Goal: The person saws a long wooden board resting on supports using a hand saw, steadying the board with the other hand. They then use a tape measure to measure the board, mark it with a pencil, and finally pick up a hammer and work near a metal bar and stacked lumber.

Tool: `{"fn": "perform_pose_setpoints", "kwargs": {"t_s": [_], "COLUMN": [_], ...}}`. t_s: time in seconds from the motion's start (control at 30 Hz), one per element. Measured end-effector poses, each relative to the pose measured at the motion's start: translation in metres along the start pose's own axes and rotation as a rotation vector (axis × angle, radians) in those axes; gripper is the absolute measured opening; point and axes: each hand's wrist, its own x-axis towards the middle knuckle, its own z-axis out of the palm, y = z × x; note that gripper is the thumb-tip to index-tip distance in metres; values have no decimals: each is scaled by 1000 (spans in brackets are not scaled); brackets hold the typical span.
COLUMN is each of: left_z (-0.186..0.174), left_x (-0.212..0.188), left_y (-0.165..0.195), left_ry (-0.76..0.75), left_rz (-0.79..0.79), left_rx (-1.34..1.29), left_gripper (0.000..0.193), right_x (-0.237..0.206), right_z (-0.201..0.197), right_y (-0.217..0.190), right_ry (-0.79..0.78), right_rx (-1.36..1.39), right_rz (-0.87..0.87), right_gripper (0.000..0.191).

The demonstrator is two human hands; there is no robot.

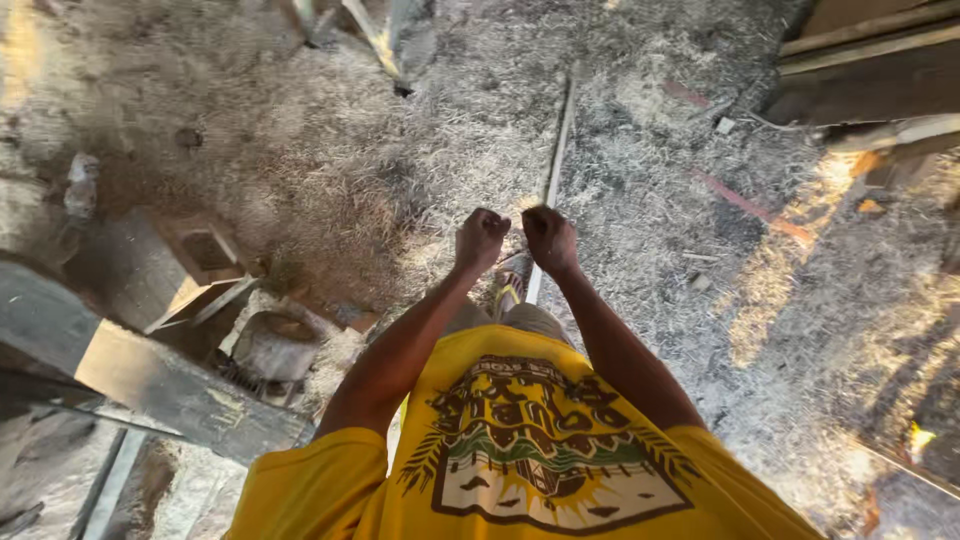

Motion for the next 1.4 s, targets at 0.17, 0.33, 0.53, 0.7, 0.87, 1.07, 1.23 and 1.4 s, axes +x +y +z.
{"fn": "perform_pose_setpoints", "kwargs": {"t_s": [0.17,0.33,0.53,0.7,0.87,1.07,1.23,1.4], "left_z": [36,70,96,98,124,178,227,268], "left_x": [86,199,383,524,640,779,935,1073], "left_y": [41,67,139,211,259,292,346,431], "left_ry": [-45,-103,-123,-195,-243,-251,-182,-205], "left_rz": [0,71,134,154,156,223,249,114], "left_rx": [-76,-103,-1,-28,-87,-52,67,-78], "left_gripper": [31,30,27,25,28,28,33,25], "right_x": [107,216,401,531,641,788,961,1136], "right_z": [-20,-24,-40,-66,-82,-82,-104,-154], "right_y": [20,52,94,92,96,174,240,250], "right_ry": [-7,18,94,117,149,156,153,115], "right_rx": [42,67,-42,61,55,134,214,128], "right_rz": [73,62,79,209,307,386,245,168], "right_gripper": [17,16,16,22,24,25,25,23]}}
